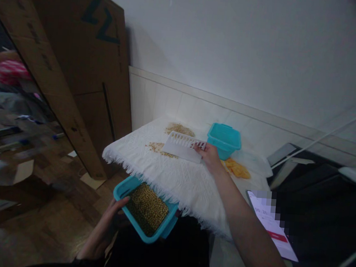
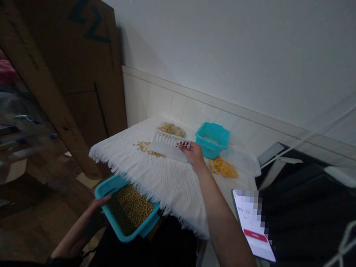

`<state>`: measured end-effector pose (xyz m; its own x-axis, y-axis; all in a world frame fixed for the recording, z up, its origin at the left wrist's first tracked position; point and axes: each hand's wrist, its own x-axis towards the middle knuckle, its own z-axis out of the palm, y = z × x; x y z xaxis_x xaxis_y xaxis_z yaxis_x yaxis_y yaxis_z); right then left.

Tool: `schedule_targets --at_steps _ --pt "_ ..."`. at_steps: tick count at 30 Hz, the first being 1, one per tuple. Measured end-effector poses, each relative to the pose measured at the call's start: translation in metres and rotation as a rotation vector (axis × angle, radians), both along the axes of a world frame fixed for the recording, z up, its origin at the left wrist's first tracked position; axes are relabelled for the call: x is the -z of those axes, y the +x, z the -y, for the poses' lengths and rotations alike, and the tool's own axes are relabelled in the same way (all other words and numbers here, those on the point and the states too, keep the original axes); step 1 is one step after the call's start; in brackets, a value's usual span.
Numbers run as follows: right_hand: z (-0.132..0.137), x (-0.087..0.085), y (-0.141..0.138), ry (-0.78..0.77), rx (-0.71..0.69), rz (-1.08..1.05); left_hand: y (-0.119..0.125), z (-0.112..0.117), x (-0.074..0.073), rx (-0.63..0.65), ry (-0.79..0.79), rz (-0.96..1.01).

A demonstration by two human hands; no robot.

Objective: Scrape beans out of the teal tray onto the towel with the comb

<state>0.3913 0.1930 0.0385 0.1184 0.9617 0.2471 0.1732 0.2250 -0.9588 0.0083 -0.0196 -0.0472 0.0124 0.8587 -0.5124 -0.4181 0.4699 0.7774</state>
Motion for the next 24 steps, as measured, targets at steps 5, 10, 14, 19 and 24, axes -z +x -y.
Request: schedule_targets --at_steps 5,10,14,19,24 --pt "0.0 0.0 0.001 -0.006 -0.005 -0.007 0.011 0.003 -0.009 -0.04 0.023 -0.038" --pt "0.0 0.001 0.004 -0.015 -0.009 -0.027 0.013 0.005 -0.017 -0.024 0.035 -0.05" --pt "0.001 0.0 0.007 -0.027 -0.012 -0.038 0.012 0.004 -0.015 -0.035 0.033 -0.049" --pt "0.005 -0.002 0.002 -0.037 -0.03 -0.047 0.011 0.003 -0.013 -0.049 0.044 -0.057" --pt "0.008 -0.005 -0.003 -0.037 -0.031 -0.057 0.011 0.002 -0.013 -0.079 0.018 -0.045"
